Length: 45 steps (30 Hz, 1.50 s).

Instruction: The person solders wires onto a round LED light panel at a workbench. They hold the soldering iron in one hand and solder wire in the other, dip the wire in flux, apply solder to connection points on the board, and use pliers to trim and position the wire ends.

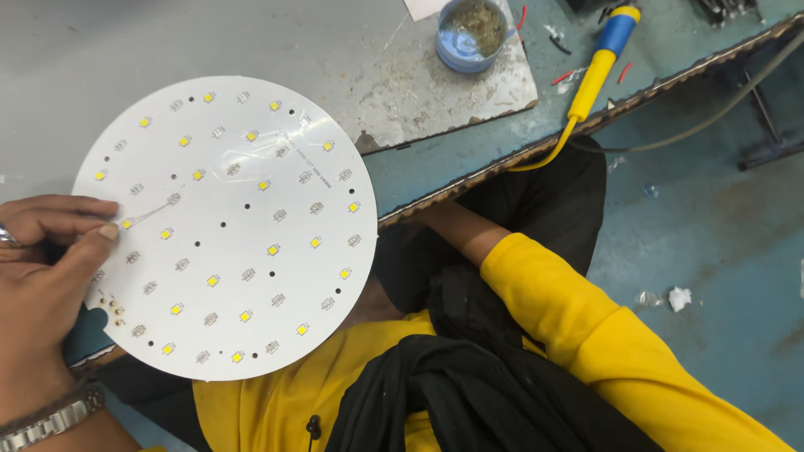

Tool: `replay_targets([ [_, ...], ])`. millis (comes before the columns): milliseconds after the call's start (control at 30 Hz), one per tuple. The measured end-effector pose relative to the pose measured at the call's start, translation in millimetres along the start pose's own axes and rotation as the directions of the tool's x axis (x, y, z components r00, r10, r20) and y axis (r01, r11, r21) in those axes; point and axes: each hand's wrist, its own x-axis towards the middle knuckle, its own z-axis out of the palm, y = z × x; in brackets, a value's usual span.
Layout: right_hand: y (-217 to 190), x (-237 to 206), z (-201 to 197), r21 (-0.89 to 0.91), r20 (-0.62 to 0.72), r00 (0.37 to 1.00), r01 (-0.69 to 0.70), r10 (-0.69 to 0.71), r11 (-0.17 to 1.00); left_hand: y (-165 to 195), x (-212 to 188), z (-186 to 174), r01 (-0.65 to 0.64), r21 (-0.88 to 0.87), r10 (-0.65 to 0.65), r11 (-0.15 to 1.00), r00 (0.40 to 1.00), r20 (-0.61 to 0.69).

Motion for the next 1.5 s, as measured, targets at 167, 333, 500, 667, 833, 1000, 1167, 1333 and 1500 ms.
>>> replay_targets([
  [167,-0.7,-5.4,6.3,0.044,0.019,0.999,-0.032,0.032,0.998,-23.9,-5.3,-10.7,-0.063,0.072,0.057,0.995,0.996,0.074],
  [333,3.7,-15.0,12.4,0.074,0.028,0.997,-0.075,0.073,0.994,-58.4,-5.8,-24.9,0.04,0.215,-0.07,0.976,0.989,0.132],
  [500,12.1,-20.4,16.2,0.097,0.03,0.993,-0.113,0.111,0.989,-73.8,-5.9,-29.3,0.11,0.269,-0.161,0.957,0.971,0.177],
  [667,15.8,-26.3,20.1,0.12,0.047,0.991,-0.13,0.125,0.984,-78.8,-4.2,-30.6,-0.01,0.415,-0.091,0.91,0.971,0.222],
  [833,16.1,-32.7,25.6,0.126,0.061,0.989,-0.144,0.137,0.982,-88.7,-11.3,-35.4,0.003,0.346,-0.094,0.938,0.964,0.247],
  [1000,19.8,-47.4,34.6,0.131,0.071,0.985,-0.167,0.159,0.977,-92.2,-16.5,-32.2,0.055,0.297,-0.129,0.953,0.963,0.237],
  [1167,20.5,-65.1,43.4,0.091,0.06,0.98,-0.196,0.191,0.976,-89.3,-20.3,-30.4,0.086,0.279,-0.158,0.956,0.956,0.247],
  [1333,8.4,-70.0,30.9,0.068,0.212,0.935,-0.303,0.283,0.951,-81.7,-22.9,-21.7,0.088,0.287,-0.153,0.954,0.965,0.212],
  [1500,-44.5,-68.8,-59.6,0.276,0.544,0.799,-0.458,0.256,0.845,-35.3,-16.8,0.8,-0.168,0.243,0.148,0.955,0.984,0.098],
])
